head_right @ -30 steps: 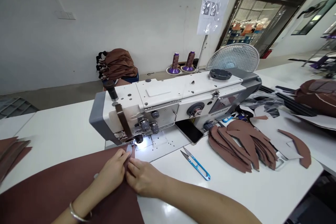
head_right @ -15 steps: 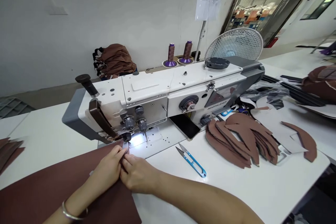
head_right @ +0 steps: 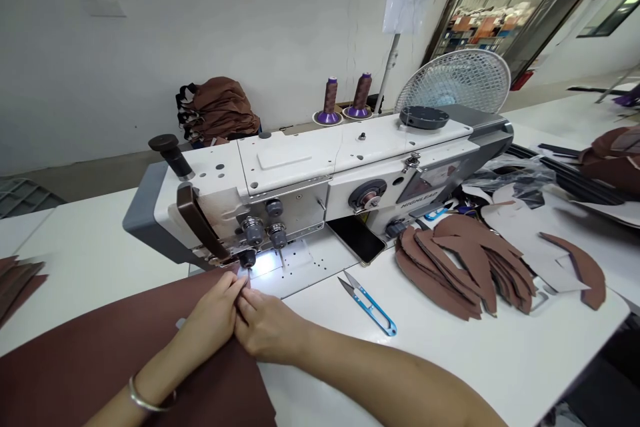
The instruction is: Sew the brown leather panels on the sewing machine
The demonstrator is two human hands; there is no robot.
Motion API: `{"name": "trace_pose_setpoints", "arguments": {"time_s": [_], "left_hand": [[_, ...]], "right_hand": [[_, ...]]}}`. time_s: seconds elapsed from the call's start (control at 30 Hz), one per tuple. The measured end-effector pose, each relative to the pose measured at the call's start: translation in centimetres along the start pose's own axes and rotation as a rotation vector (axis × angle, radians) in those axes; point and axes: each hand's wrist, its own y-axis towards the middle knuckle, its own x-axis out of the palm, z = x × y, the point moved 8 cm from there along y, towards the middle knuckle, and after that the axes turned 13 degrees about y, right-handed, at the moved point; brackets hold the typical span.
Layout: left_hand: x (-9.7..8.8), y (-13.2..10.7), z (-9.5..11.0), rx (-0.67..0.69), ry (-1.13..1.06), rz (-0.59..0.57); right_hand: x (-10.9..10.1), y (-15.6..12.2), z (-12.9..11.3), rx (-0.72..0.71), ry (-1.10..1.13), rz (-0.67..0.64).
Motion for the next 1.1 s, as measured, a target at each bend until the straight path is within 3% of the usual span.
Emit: {"name": "trace_pose_setpoints", "arguments": {"time_s": [0.1,0.2,0.43,0.57,0.87,1.1], "left_hand": [[0.1,-0.3,-0.1,-0.044,0.021,0.013],[-0.2,-1.6,-0.4,-0.123,0.206,0.078],[0.6,-3.3,1.0,0.008,0.356,0.187],[0.7,-3.0,1.9,0.033,0.425,0.235],[0.7,-1.6,2.1,0.032,0.477,0.154],[0.7,-0.3,1.2,0.026,0.451,0.131]], "right_hand": [[0.3,0.0,0.6,0.001,-0.009,-0.014],[0.5,0.1,0.9,0.007,0.014,-0.046],[-0.5,-0.7,-3.0,-0.171,-0.092,-0.084],[-0.9,-1.2,-3.9,-0.131,-0.034,-0.049],[-0.9,-0.9,-2.7,-0.074,-0.036,0.019],[-0.4,-0.7,-1.8,-0.071,-0.109,-0.006]]}}
